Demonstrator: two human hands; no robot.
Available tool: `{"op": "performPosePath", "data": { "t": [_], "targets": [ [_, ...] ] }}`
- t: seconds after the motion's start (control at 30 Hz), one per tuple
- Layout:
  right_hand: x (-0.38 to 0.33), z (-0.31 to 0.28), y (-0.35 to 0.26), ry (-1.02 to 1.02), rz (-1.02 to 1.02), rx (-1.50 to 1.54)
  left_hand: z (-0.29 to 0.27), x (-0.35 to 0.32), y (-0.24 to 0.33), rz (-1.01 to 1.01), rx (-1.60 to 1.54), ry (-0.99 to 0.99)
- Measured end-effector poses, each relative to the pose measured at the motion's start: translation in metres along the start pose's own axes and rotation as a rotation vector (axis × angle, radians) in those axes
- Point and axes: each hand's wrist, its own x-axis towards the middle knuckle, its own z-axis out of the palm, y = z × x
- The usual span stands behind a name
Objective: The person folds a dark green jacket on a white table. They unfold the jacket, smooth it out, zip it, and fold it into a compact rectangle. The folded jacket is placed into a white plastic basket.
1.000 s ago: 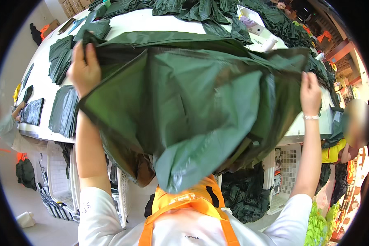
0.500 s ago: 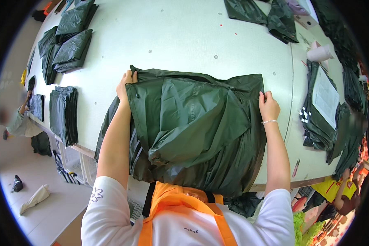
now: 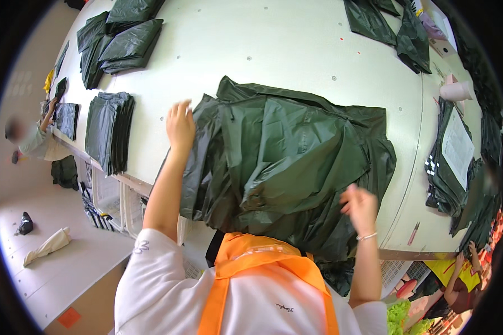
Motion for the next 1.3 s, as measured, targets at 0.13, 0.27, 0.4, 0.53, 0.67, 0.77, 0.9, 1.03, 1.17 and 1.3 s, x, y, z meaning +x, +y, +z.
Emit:
{"op": "performPosePath", "data": {
  "t": [0.13, 0.27, 0.4, 0.53, 0.67, 0.77, 0.9, 1.03, 1.17, 1.3],
  "targets": [
    [-0.015, 0.089, 0.051, 0.026, 0.018, 0.539, -0.084, -0.094, 0.059, -0.174, -0.285, -0.653],
    [0.002, 0.118, 0.038, 0.270, 0.105, 0.768, -0.100, -0.165, 0.109, -0.714, -1.064, -1.446],
    [-0.014, 0.101, 0.009, 0.217, -0.194, 0.884, -0.064, -0.187, 0.147, -1.225, -1.598, -1.168],
    [-0.026, 0.065, 0.017, 0.265, -0.204, 0.690, -0.059, -0.190, 0.172, -1.382, -1.857, -0.945],
    [-0.037, 0.036, 0.021, 0.482, -0.441, -0.450, -0.096, -0.178, 0.192, -1.253, -1.701, -0.904],
    [-0.063, 0.046, -0.049, 0.582, -1.074, -0.545, -0.102, -0.181, 0.194, -1.146, -1.443, -0.792],
    [-0.078, 0.070, -0.112, 0.014, -1.167, -0.665, -0.119, -0.166, 0.200, -1.046, -1.275, -0.875],
    [-0.028, 0.089, -0.098, -0.417, -0.792, -0.820, -0.137, -0.160, 0.202, -1.240, -1.802, -0.798],
    [0.043, 0.137, -0.019, -0.864, -0.650, -0.570, -0.165, -0.122, 0.232, -0.948, -1.798, -0.856],
    [0.068, 0.149, -0.004, -0.943, -0.393, -0.223, -0.144, -0.103, 0.211, -0.930, -1.873, -0.705]
  ]
}}
